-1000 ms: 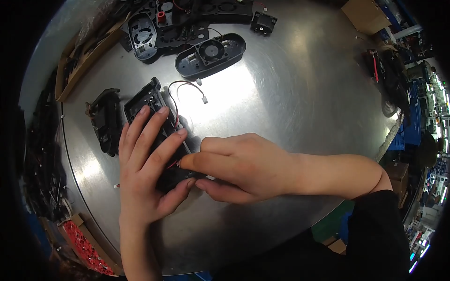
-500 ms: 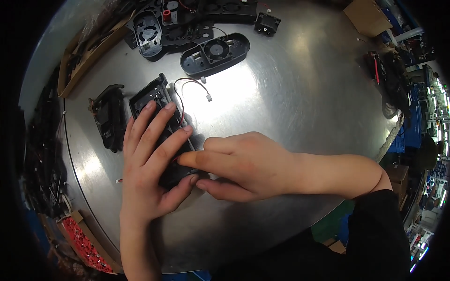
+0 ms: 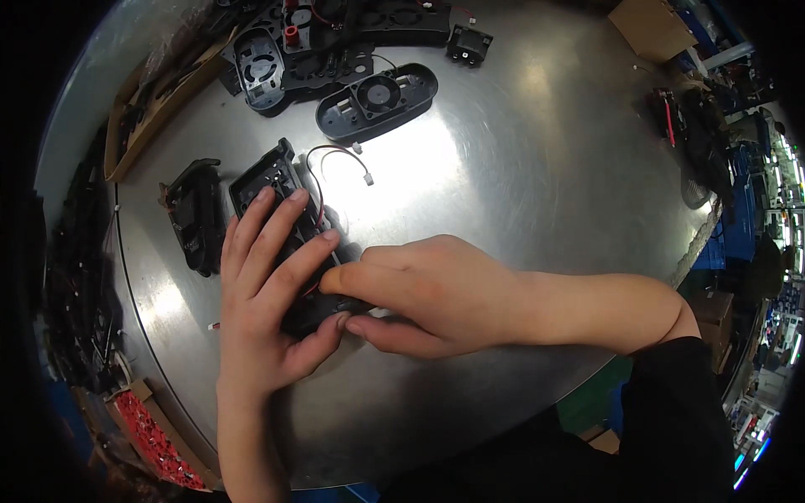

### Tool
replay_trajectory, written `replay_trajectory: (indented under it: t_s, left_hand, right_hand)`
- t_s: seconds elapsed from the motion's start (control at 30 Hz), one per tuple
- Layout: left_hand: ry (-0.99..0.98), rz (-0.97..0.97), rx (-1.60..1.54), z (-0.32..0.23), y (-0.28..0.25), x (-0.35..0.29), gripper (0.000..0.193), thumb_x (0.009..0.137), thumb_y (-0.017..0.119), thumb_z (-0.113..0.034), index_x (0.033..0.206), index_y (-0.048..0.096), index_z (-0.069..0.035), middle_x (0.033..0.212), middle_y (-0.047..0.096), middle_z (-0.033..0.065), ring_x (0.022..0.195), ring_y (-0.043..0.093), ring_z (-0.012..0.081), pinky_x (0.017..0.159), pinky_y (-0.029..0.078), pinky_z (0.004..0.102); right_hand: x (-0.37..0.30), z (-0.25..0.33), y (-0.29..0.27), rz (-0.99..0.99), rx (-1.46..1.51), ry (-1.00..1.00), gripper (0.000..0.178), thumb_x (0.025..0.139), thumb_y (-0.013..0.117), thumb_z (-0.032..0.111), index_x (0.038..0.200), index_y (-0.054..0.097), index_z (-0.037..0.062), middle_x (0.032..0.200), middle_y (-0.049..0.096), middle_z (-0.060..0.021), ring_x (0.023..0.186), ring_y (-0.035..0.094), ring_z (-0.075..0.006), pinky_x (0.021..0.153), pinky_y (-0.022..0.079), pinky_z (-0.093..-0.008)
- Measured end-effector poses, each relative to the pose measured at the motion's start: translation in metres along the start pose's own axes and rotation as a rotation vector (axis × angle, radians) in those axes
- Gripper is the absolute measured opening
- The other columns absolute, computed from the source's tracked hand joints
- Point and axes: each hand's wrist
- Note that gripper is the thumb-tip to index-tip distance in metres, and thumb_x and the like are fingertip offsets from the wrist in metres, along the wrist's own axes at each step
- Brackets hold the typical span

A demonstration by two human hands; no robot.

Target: Assembling and wiring electronic components at a workbench.

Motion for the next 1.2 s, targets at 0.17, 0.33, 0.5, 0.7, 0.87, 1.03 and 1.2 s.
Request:
replay_trajectory:
  t_s: [0.17, 0.33, 0.5, 0.7, 0.87, 1.03, 1.2]
  left_hand:
    - [-0.001, -0.006, 0.005, -0.001, 0.002, 0.0, 0.061, 0.079, 0.078, -0.042, 0.132, 0.072, -0.012, 0.155, 0.057, 0.02, 0.148, 0.045, 0.0457, 0.12, 0.031, 0.0608]
    - [-0.003, -0.001, 0.001, -0.002, 0.003, 0.003, 0.061, 0.082, 0.077, -0.043, 0.134, 0.071, -0.012, 0.156, 0.055, 0.0201, 0.149, 0.044, 0.0452, 0.122, 0.029, 0.0612]
    - [-0.018, -0.003, -0.003, 0.002, -0.01, -0.002, 0.051, 0.087, 0.071, -0.032, 0.134, 0.072, -0.014, 0.156, 0.056, 0.0172, 0.15, 0.044, 0.0431, 0.121, 0.03, 0.0606]
    - [-0.018, -0.074, -0.026, 0.004, 0.003, -0.005, 0.046, 0.085, 0.073, -0.017, 0.131, 0.071, -0.015, 0.151, 0.059, 0.0127, 0.149, 0.047, 0.037, 0.115, 0.037, 0.0563]
    - [0.025, -0.253, -0.057, -0.007, 0.023, -0.008, 0.042, 0.084, 0.073, -0.019, 0.124, 0.069, -0.009, 0.148, 0.057, 0.0162, 0.147, 0.046, 0.0379, 0.114, 0.036, 0.0601]
    - [0.068, -0.35, -0.088, -0.008, 0.027, -0.006, 0.038, 0.082, 0.074, -0.022, 0.118, 0.072, -0.009, 0.148, 0.057, 0.0158, 0.148, 0.044, 0.038, 0.113, 0.036, 0.0597]
    - [0.064, -0.319, -0.056, 0.002, 0.03, -0.009, 0.04, 0.082, 0.072, -0.023, 0.12, 0.073, -0.009, 0.148, 0.058, 0.0186, 0.148, 0.043, 0.0399, 0.114, 0.034, 0.0605]
  right_hand:
    - [-0.001, 0.002, -0.008, -0.009, 0.197, 0.167, 0.035, 0.098, 0.068, 0.011, 0.131, 0.062, 0.0016, 0.084, 0.065, -0.0038, 0.064, 0.066, -0.0125, 0.057, 0.051, -0.027]
    - [0.0, 0.001, -0.031, -0.108, 0.402, 0.259, 0.027, 0.101, 0.064, 0.011, 0.125, 0.061, -0.001, 0.09, 0.069, -0.0009, 0.073, 0.065, -0.0061, 0.061, 0.051, -0.0231]
    - [0.021, 0.043, -0.082, 0.285, -0.155, 0.412, 0.021, 0.098, 0.069, 0.018, 0.113, 0.066, 0.0038, 0.101, 0.068, -0.0087, 0.085, 0.07, -0.0196, 0.071, 0.056, -0.0328]
    - [0.002, 0.027, -0.051, 0.343, -0.364, 0.25, 0.021, 0.086, 0.076, 0.015, 0.096, 0.062, 0.0045, 0.094, 0.064, -0.0143, 0.089, 0.067, -0.0381, 0.076, 0.055, -0.0479]
    - [-0.009, 0.007, -0.023, 0.102, -0.383, 0.207, 0.02, 0.083, 0.072, 0.008, 0.09, 0.054, 0.0004, 0.088, 0.058, -0.0183, 0.08, 0.06, -0.0419, 0.071, 0.047, -0.0478]
    - [-0.01, -0.024, -0.014, -0.149, -0.388, 0.196, 0.015, 0.088, 0.067, 0.0, 0.094, 0.053, -0.0003, 0.084, 0.055, -0.0179, 0.074, 0.055, -0.0398, 0.068, 0.043, -0.0462]
    - [-0.008, -0.047, -0.006, -0.161, -0.408, 0.069, 0.015, 0.088, 0.065, -0.002, 0.096, 0.052, -0.0016, 0.087, 0.054, -0.0168, 0.078, 0.055, -0.0359, 0.069, 0.043, -0.0436]
Point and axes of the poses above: each hand's wrist, its own x-axis towards the middle knuckle, its own y-axis out of the palm, z = x × y
